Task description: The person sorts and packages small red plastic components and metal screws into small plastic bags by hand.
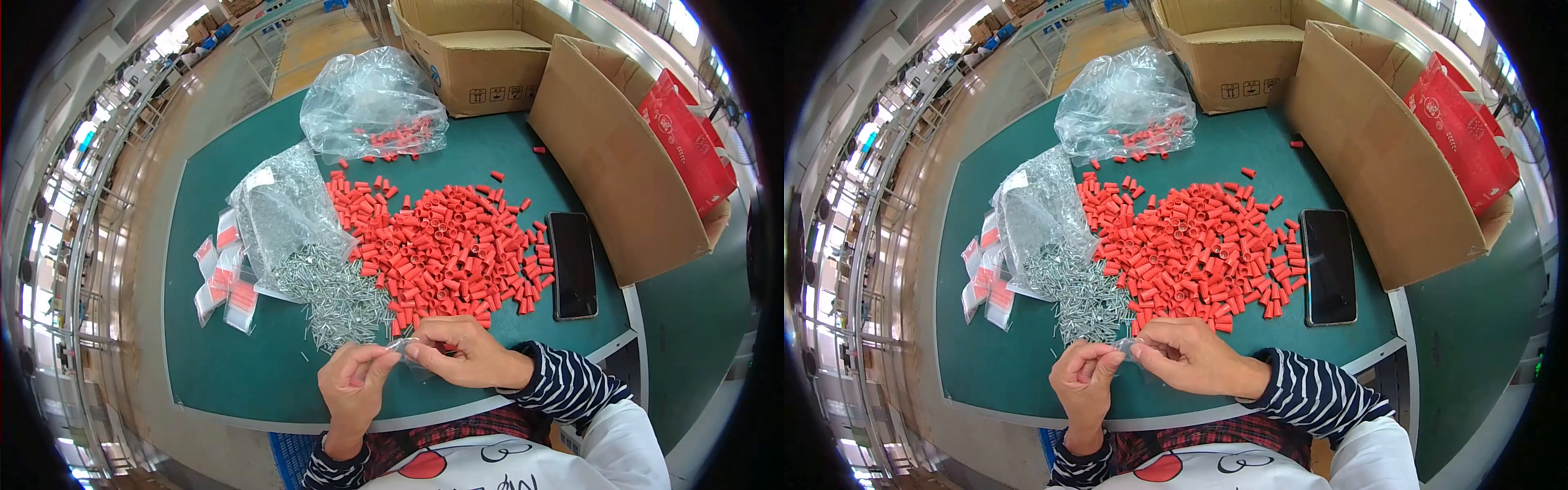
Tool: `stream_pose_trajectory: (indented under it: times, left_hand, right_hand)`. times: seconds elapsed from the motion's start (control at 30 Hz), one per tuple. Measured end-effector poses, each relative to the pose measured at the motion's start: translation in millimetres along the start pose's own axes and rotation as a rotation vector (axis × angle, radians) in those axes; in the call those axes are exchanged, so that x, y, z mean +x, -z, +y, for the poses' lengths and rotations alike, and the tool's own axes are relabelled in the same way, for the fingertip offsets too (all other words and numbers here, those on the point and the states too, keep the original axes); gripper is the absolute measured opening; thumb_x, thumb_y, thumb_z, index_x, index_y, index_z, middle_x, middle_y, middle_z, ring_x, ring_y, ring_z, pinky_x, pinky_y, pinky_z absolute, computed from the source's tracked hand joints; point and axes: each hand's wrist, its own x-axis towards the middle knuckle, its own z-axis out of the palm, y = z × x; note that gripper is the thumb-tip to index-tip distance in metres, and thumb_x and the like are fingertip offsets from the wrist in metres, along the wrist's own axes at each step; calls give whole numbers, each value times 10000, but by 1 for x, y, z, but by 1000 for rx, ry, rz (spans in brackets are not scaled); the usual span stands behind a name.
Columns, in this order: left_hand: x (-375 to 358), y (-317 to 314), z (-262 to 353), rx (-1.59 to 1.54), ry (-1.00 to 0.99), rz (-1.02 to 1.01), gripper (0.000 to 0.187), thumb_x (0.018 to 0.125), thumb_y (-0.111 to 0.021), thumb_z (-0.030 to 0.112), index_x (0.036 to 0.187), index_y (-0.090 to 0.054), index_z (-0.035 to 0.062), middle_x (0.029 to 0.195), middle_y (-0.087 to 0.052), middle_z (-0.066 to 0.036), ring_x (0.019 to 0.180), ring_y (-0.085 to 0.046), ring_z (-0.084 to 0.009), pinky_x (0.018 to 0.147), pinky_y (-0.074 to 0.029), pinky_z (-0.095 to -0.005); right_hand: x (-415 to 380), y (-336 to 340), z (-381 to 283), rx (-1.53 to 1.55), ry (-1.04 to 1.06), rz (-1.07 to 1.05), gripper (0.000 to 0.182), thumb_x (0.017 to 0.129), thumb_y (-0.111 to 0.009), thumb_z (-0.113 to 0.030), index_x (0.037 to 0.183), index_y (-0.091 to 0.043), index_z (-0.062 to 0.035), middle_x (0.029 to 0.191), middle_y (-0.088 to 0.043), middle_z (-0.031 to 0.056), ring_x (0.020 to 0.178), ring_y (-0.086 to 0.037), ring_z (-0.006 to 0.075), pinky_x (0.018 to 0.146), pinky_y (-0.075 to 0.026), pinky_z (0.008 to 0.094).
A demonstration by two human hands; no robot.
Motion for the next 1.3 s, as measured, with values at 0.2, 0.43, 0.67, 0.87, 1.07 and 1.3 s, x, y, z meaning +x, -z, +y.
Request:
stream_pose_trajectory:
  times: [0.2,0.43,0.67,0.87,1.07,1.3]
  left_hand:
    - [4,3,12,14,-17,-51,228,777,-803,37,982,-713,-8,662,-432,56,561,-301,-18,508,-224,-201]
    - [6,8,16,-141,234,-39,317,785,-804,72,1076,-707,-10,658,-365,96,595,-287,-10,533,-205,-189]
    - [9,11,15,-294,203,-78,185,809,-778,38,976,-724,-20,670,-518,43,570,-396,-12,491,-279,-189]
    - [7,15,12,-115,23,-39,117,761,-804,12,850,-729,22,644,-529,9,550,-421,-43,483,-292,-203]
    - [5,11,15,43,-70,1,158,697,-844,12,760,-700,23,592,-478,18,526,-353,-49,473,-239,-223]
    - [0,8,13,205,-151,48,194,681,-860,15,746,-678,38,604,-480,14,542,-384,-56,477,-247,-224]
  right_hand:
    - [2,1,-3,-30,67,19,139,943,-599,-119,913,-618,15,738,-534,78,630,-514,173,555,-410,312]
    - [2,1,-1,4,103,-33,132,959,-577,-100,972,-634,19,784,-559,91,684,-531,193,599,-423,320]
    - [3,2,0,20,83,-43,139,955,-581,-88,1023,-650,11,798,-567,86,688,-534,190,605,-427,317]
    - [3,1,4,-28,126,-46,156,941,-604,-90,1059,-655,-2,810,-571,73,716,-556,179,615,-437,302]
    - [7,-2,-2,-110,218,194,170,897,-643,-56,1058,-625,-4,841,-585,40,739,-574,146,630,-449,279]
    - [-3,4,-7,-6,25,73,129,883,-655,-55,1003,-620,-22,819,-580,19,717,-550,87,617,-416,243]
